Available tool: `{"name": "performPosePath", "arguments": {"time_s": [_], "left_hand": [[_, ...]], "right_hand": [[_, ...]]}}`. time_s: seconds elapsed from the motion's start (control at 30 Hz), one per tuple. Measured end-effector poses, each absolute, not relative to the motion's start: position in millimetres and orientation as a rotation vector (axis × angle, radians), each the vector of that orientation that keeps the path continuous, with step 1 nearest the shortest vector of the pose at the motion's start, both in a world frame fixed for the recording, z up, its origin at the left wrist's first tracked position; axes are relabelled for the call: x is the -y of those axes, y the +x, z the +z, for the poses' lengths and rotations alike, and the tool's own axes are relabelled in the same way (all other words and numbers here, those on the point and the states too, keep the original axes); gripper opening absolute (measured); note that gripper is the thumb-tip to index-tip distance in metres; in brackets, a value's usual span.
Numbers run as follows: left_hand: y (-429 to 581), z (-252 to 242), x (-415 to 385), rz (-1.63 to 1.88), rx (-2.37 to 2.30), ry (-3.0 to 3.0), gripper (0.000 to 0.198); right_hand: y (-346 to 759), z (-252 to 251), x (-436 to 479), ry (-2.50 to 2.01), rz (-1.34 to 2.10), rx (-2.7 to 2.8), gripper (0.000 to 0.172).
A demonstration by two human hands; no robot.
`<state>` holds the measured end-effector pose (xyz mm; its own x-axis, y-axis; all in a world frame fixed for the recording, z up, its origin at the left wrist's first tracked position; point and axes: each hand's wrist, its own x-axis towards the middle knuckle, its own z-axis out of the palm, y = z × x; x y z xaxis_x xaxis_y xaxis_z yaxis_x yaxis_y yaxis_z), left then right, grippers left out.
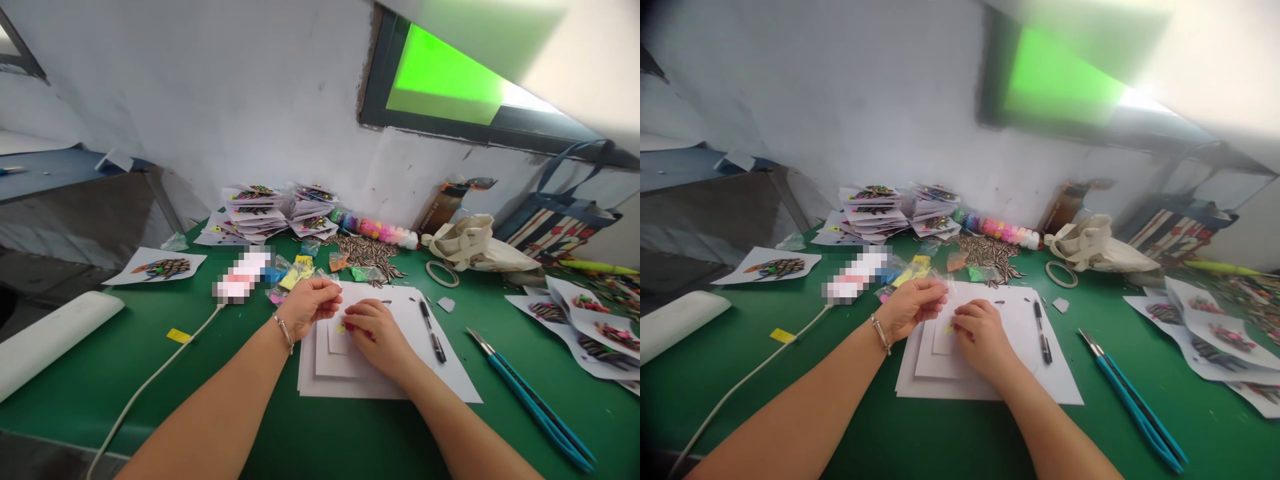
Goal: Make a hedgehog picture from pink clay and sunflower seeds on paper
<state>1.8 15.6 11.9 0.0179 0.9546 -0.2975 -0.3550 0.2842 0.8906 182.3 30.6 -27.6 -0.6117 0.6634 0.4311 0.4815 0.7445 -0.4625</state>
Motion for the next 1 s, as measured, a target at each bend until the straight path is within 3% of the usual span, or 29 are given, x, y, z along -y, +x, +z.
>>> {"name": "performPosePath", "arguments": {"time_s": [1.0], "left_hand": [[1.9,10.0,-16.8,1.164,-1.075,0.725,0.027]], "right_hand": [[187.5,-26.5,-32.4,-0.817,0.406,2.338,0.033]]}}
